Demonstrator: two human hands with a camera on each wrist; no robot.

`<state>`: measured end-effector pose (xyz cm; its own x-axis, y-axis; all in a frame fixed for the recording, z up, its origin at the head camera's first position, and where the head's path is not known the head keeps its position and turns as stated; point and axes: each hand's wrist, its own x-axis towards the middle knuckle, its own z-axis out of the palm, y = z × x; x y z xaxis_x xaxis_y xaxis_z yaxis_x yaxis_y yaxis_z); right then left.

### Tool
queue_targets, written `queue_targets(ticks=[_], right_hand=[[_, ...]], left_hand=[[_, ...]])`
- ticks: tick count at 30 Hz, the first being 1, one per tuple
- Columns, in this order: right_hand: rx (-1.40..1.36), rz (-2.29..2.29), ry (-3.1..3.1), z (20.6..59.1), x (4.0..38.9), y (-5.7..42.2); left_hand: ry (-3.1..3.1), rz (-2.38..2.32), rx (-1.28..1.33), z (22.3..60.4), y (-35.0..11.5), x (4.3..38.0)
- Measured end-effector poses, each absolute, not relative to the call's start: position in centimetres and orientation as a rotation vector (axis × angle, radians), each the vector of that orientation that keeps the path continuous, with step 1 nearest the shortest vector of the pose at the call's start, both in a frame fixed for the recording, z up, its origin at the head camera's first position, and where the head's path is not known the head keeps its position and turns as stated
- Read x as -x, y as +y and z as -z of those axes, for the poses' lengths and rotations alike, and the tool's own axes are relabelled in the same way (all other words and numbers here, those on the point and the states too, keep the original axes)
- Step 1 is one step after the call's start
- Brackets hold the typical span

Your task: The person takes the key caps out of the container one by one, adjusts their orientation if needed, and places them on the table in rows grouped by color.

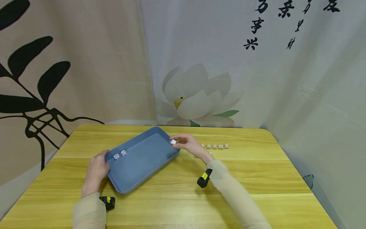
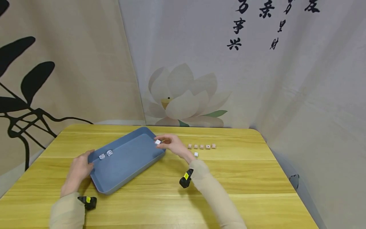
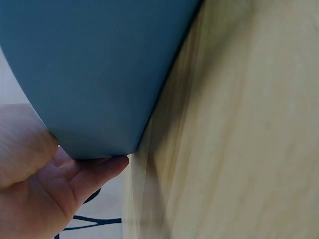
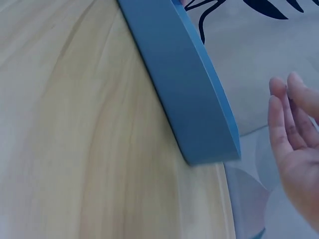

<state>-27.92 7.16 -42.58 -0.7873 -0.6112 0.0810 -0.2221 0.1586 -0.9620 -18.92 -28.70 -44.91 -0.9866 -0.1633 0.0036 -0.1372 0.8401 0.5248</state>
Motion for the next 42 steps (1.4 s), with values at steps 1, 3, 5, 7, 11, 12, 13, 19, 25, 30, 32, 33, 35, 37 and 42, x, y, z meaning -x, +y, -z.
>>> queue_targets(ticks=[1, 3, 5, 7, 11, 12, 13, 19, 25, 30, 32, 33, 35, 37, 42], right_hand=[[0.801, 1.660, 2.131, 42.5, 27.8, 7.6], [0.792, 1.668, 2.152, 42.4, 27.5, 8.6], [0.765, 1.687, 2.171, 42.4, 27.3, 9.5], [0.735, 1.706, 2.190, 42.4, 27.2, 10.4], [0.692, 1.719, 2.242, 42.5, 27.0, 12.1], [0.683, 1.720, 2.252, 42.6, 27.0, 12.5], [0.671, 1.718, 2.268, 42.6, 27.0, 12.8], [0.588, 1.670, 2.342, 42.7, 26.5, 15.0], [0.556, 1.609, 2.403, 43.5, 26.4, 17.6], [0.517, 1.535, 2.459, 44.0, 26.4, 19.6], [0.502, 1.506, 2.484, 44.2, 26.4, 20.3], [0.495, 1.490, 2.501, 44.3, 26.4, 20.6], [0.493, 1.464, 2.525, 44.5, 26.3, 21.2], [0.465, 1.461, 2.541, 44.7, 26.3, 21.7], [0.446, 1.463, 2.561, 45.1, 26.2, 22.8]], left_hand=[[-2.968, 0.843, -0.238, 44.9, -28.7, 18.9], [-2.966, 0.848, -0.236, 44.9, -28.7, 18.9], [-2.964, 0.851, -0.239, 44.9, -28.7, 18.9], [-2.970, 0.855, -0.253, 44.9, -28.6, 18.9], [-2.973, 0.851, -0.270, 45.0, -28.5, 19.0], [-2.973, 0.851, -0.270, 45.0, -28.5, 19.0], [-2.969, 0.849, -0.265, 45.0, -28.5, 19.0], [-2.931, 0.794, -0.225, 45.1, -28.5, 18.9], [-2.927, 0.789, -0.227, 45.1, -28.5, 18.9], [-2.925, 0.804, -0.235, 45.1, -28.5, 18.8], [-2.928, 0.810, -0.238, 45.0, -28.5, 18.8], [-2.930, 0.812, -0.239, 45.1, -28.4, 18.7], [-2.933, 0.816, -0.242, 45.1, -28.4, 18.7], [-2.936, 0.818, -0.245, 45.0, -28.5, 18.7], [-2.943, 0.822, -0.253, 45.1, -28.5, 18.8]])
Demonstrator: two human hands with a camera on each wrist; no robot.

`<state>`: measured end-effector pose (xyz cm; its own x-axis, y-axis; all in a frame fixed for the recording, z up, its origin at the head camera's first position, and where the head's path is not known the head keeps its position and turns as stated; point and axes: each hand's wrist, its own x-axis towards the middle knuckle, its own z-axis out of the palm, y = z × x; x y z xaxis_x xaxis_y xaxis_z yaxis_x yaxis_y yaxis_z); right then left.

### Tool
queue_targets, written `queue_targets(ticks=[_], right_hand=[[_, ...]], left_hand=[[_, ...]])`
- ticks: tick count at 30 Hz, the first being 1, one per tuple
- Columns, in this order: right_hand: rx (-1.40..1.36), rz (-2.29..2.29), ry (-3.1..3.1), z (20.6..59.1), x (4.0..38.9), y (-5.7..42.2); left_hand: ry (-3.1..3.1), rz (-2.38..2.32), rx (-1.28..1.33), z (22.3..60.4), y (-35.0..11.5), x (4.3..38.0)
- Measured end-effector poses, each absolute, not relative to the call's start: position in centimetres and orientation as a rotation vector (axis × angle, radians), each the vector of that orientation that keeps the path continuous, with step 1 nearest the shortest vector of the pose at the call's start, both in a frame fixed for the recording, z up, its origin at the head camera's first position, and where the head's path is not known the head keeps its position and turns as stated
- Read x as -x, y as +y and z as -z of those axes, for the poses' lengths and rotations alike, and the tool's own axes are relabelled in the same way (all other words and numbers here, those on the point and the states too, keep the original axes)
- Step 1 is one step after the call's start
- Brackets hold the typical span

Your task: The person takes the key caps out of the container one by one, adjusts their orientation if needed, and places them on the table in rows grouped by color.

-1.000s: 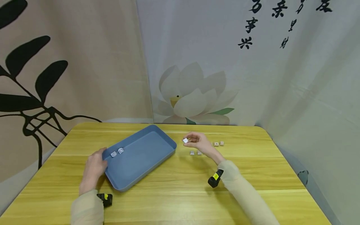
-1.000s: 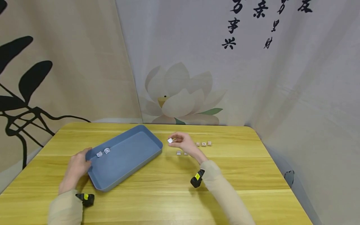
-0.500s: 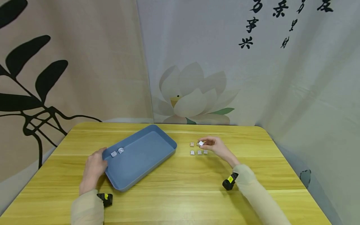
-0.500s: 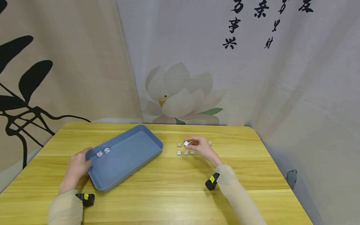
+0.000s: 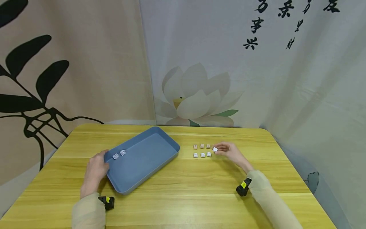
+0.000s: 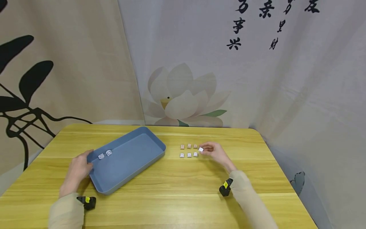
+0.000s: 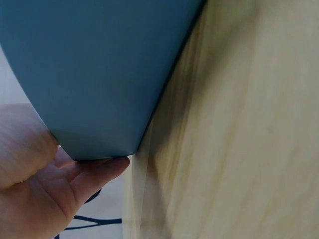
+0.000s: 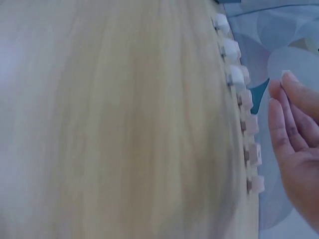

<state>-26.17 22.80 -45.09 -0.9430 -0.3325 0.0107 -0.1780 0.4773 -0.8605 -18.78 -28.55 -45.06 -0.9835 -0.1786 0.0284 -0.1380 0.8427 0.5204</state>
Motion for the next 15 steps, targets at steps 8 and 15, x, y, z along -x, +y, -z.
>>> queue_targets(ticks=[8, 15], right_hand=[[0.411, 1.435, 2.546, 45.8, 26.1, 24.1], [0.430, 1.380, 2.624, 46.5, 26.2, 24.3]], left_hand=[[-2.956, 0.832, -0.262, 45.0, -28.7, 18.9], [-2.961, 0.832, -0.258, 45.0, -28.6, 18.9]])
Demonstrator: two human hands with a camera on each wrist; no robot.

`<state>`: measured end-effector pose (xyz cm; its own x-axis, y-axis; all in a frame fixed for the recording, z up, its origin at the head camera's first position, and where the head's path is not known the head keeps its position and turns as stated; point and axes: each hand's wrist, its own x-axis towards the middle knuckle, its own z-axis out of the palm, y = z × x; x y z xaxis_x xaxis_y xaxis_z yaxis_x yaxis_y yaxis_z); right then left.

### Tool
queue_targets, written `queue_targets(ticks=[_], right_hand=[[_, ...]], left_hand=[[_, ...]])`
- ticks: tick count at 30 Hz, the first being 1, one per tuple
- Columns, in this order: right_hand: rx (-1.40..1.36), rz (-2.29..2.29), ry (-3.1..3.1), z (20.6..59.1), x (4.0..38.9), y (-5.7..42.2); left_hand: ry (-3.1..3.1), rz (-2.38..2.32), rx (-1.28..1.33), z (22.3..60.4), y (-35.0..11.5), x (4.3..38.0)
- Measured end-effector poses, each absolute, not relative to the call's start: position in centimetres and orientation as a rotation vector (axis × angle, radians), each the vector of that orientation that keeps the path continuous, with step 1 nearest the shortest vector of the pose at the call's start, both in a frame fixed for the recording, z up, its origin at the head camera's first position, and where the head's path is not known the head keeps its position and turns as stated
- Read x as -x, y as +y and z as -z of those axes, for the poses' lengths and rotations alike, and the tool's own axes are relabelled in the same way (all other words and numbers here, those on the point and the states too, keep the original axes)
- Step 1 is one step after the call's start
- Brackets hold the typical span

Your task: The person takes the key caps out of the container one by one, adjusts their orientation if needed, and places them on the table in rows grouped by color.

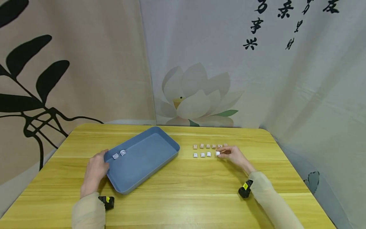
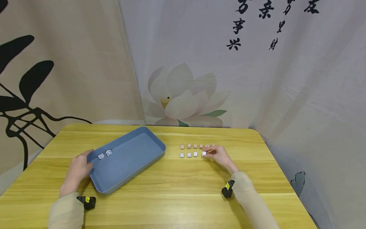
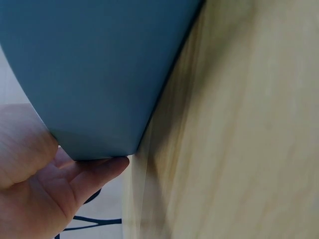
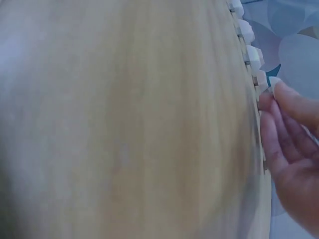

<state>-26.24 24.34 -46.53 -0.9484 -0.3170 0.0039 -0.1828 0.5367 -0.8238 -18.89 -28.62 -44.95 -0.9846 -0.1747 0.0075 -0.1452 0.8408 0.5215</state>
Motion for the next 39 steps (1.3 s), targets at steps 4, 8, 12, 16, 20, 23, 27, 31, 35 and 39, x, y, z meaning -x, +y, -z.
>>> queue_targets(ticks=[4, 8, 12, 16, 20, 23, 27, 31, 35, 39], right_hand=[[0.434, 1.344, 2.663, 46.9, 26.3, 24.1], [0.443, 1.295, 2.715, 47.1, 26.4, 23.7], [0.465, 1.234, 2.783, 47.1, 26.5, 23.3], [0.459, 1.195, 2.814, 47.2, 26.7, 23.0], [0.439, 1.193, 2.808, 47.3, 26.8, 23.0], [0.433, 1.184, 2.813, 47.3, 26.8, 23.0], [0.427, 1.176, 2.822, 47.2, 26.8, 23.0], [0.437, 1.161, 2.829, 47.2, 26.8, 23.0], [0.436, 1.161, 2.827, 47.3, 26.8, 23.1], [0.411, 1.171, 2.815, 47.2, 26.8, 23.2]], left_hand=[[-2.962, 0.831, -0.260, 45.0, -28.6, 18.9], [-2.966, 0.829, -0.271, 45.0, -28.5, 18.9], [-2.973, 0.831, -0.285, 45.1, -28.5, 19.0], [-2.976, 0.833, -0.280, 45.1, -28.5, 18.9], [-2.976, 0.832, -0.267, 45.0, -28.5, 18.9], [-2.974, 0.834, -0.269, 45.0, -28.5, 18.9], [-2.972, 0.846, -0.275, 44.9, -28.5, 18.9], [-2.973, 0.860, -0.283, 44.8, -28.4, 18.8], [-2.974, 0.860, -0.282, 44.8, -28.5, 18.8], [-2.981, 0.857, -0.284, 44.7, -28.5, 18.8]])
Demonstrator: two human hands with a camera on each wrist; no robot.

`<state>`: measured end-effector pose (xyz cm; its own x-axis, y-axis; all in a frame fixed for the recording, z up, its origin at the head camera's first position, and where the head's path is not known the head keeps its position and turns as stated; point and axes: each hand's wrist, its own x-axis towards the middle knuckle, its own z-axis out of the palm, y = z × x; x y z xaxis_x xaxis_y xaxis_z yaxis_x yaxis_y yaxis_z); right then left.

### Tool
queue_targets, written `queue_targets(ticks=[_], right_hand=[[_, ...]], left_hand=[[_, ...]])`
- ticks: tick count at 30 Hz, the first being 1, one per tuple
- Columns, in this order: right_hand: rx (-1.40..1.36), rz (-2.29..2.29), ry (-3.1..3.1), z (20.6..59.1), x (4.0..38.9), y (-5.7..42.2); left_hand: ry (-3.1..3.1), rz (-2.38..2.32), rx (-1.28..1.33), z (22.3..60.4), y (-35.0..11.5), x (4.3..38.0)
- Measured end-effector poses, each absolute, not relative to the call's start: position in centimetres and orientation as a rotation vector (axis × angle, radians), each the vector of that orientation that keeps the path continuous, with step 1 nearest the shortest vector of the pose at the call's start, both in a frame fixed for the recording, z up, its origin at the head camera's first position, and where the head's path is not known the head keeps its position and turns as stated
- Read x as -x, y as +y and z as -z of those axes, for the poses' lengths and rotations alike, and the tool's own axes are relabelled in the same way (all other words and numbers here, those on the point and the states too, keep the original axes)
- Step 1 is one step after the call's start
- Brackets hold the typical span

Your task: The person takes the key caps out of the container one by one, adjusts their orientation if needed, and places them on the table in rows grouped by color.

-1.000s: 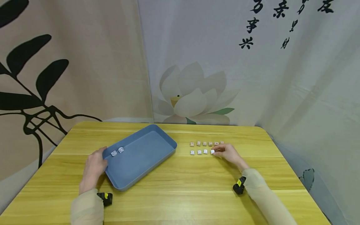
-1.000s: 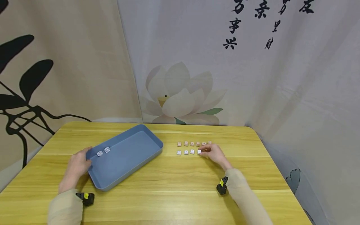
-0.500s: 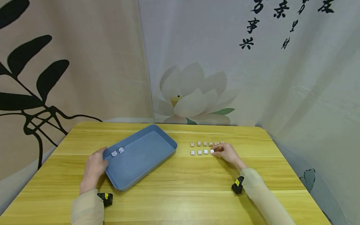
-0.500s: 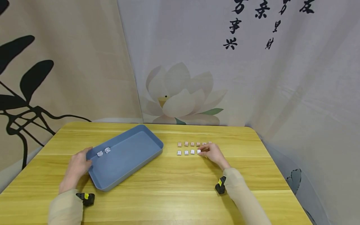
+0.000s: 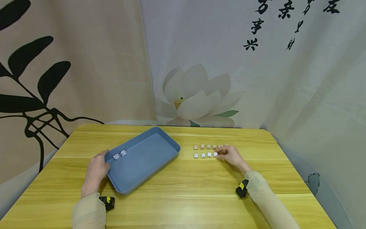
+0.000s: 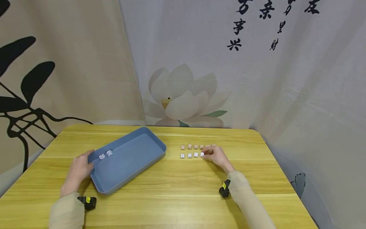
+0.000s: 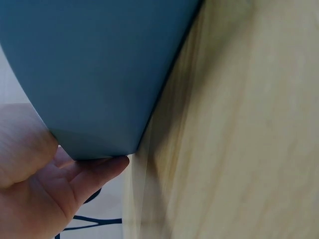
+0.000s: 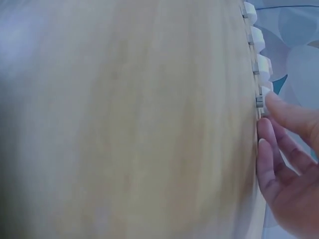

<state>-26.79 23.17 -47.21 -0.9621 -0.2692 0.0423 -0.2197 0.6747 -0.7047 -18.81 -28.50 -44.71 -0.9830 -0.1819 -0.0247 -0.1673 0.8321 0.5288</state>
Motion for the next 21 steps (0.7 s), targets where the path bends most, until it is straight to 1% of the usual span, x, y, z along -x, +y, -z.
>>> queue_targets(ticks=[6, 11, 16, 21], right_hand=[[0.332, 1.234, 2.768, 46.3, 26.6, 23.1], [0.373, 1.223, 2.836, 44.8, 26.6, 22.2], [0.431, 1.259, 2.901, 43.1, 27.1, 19.4], [0.485, 1.380, 2.822, 42.2, 27.8, 14.7]], left_hand=[[-2.981, 0.851, -0.277, 44.7, -28.6, 18.8], [-2.973, 0.830, -0.261, 44.7, -28.6, 18.8], [-2.972, 0.828, -0.263, 44.8, -28.7, 18.9], [-2.971, 0.832, -0.265, 44.9, -28.7, 18.8]])
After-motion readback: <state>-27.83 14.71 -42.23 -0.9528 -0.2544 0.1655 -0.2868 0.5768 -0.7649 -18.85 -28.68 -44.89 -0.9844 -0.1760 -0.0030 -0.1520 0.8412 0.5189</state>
